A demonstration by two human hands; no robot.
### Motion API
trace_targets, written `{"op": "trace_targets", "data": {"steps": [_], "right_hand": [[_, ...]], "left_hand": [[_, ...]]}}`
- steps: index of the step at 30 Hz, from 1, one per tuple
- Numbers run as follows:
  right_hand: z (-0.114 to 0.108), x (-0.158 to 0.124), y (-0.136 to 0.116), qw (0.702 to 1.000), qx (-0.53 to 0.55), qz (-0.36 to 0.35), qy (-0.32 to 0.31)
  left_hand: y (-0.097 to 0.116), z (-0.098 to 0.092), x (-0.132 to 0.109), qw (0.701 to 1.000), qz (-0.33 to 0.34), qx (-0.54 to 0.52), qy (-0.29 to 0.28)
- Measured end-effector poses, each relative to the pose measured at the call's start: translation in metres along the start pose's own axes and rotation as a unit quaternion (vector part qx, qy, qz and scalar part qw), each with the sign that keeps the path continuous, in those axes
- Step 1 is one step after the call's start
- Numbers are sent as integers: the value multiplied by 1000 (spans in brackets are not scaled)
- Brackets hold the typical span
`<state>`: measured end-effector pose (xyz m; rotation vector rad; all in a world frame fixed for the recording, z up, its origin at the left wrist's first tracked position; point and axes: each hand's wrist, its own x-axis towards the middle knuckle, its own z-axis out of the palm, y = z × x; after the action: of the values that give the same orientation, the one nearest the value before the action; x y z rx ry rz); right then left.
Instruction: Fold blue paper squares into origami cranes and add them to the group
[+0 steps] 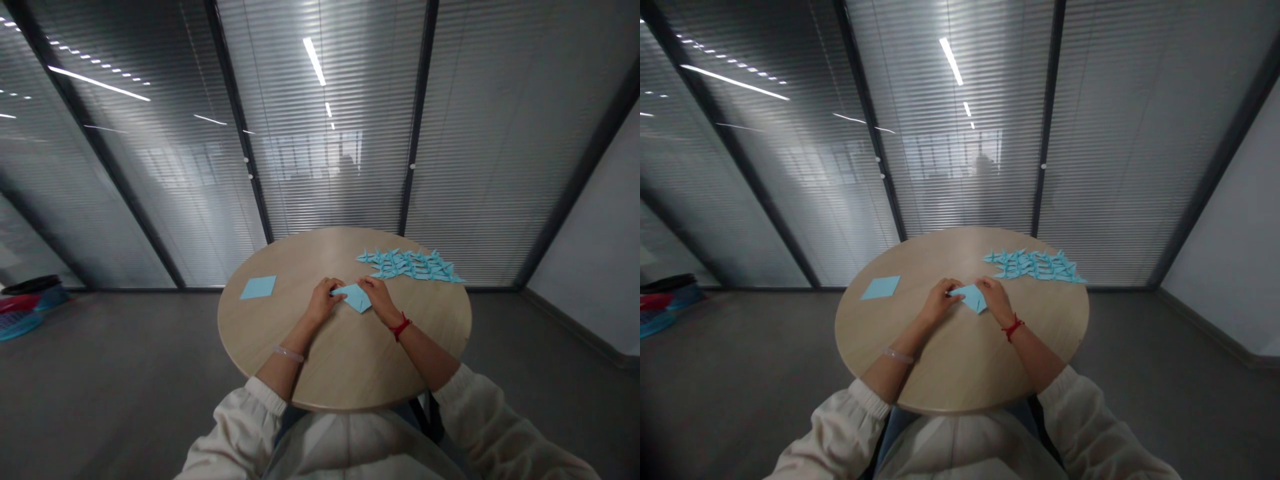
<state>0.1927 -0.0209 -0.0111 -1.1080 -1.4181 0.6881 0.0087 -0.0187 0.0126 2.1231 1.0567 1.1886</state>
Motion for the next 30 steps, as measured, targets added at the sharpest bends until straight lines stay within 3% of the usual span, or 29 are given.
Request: {"op": "trace_targets", "data": {"steps": [11,15,18,23,27,30], "right_hand": [[-1,5,12,1000,-14,-4,14],[0,4,8,999,4,-8,33],[1,1,1,999,19,-8,38],[8,-3,-4,997,72,9,-19],[9,-2,0,991,121,24,-49],[6,0,3,994,106,9,-37]], "left_hand": [[8,3,-5,994,25,-20,-102],[7,3,-4,996,31,-37,-74],[6,0,-3,999,-13,-29,-29],[1,-3,1,993,-89,-40,66],[-4,0,5,970,-161,-170,65],[-6,4,6,946,-181,-267,41]]}}
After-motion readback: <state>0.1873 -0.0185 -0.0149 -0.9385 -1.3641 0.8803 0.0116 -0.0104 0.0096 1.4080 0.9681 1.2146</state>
